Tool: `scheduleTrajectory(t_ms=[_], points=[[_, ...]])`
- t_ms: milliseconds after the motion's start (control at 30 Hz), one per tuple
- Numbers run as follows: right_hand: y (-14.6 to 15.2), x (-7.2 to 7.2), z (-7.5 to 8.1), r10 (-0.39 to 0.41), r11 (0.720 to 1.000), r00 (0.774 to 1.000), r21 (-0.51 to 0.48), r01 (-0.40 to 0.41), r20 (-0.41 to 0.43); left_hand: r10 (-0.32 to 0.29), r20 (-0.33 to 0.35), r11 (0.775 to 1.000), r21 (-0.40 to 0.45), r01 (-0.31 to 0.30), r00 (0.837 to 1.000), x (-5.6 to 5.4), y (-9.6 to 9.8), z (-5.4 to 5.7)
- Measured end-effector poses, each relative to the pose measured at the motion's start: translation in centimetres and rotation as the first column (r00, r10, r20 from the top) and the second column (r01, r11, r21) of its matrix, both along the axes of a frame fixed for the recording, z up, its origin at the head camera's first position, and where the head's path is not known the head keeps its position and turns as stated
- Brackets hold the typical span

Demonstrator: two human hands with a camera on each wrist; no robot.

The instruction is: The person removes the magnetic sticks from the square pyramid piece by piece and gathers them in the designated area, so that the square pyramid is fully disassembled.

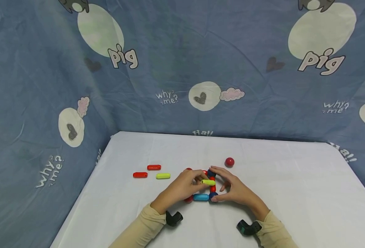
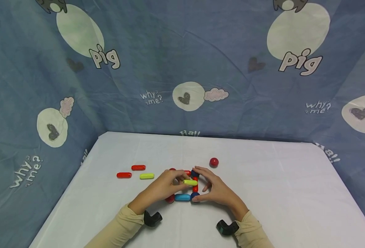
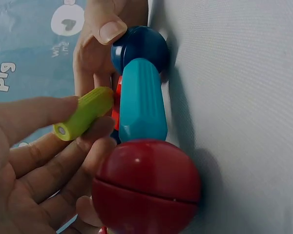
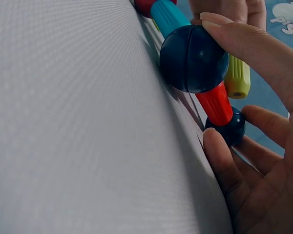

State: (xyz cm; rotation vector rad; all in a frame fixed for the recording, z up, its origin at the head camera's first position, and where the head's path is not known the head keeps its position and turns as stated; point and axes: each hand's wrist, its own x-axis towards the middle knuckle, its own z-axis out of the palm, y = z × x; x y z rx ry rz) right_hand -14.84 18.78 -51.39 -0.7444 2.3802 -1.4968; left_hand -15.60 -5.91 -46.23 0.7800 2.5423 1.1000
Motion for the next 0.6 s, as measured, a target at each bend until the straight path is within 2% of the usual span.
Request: scheduleTrajectory(t_ms=[267, 433, 600], points=[[0.0, 0.0, 0.0, -0.004, 1.000, 1.000, -0.002, 0.004, 0.001, 0.023, 0.030, 1.000, 0.005, -0.023, 0.999, -0.1, 0.0, 0.0], [-0.1, 0.0, -0.1, 0.009, 1.000, 1.000, -0.020, -0.009, -0.004, 0.041, 0.054, 0.999, -0.001, -0.041, 0.998, 0.1, -0.4, 0.5], [0.0, -0.1, -0.2, -0.006, 1.000, 1.000, -0.009, 0.006, 0.006, 0.081, 0.048, 0.997, -0.010, -0.081, 0.996, 0.2, -1.5, 1.0]])
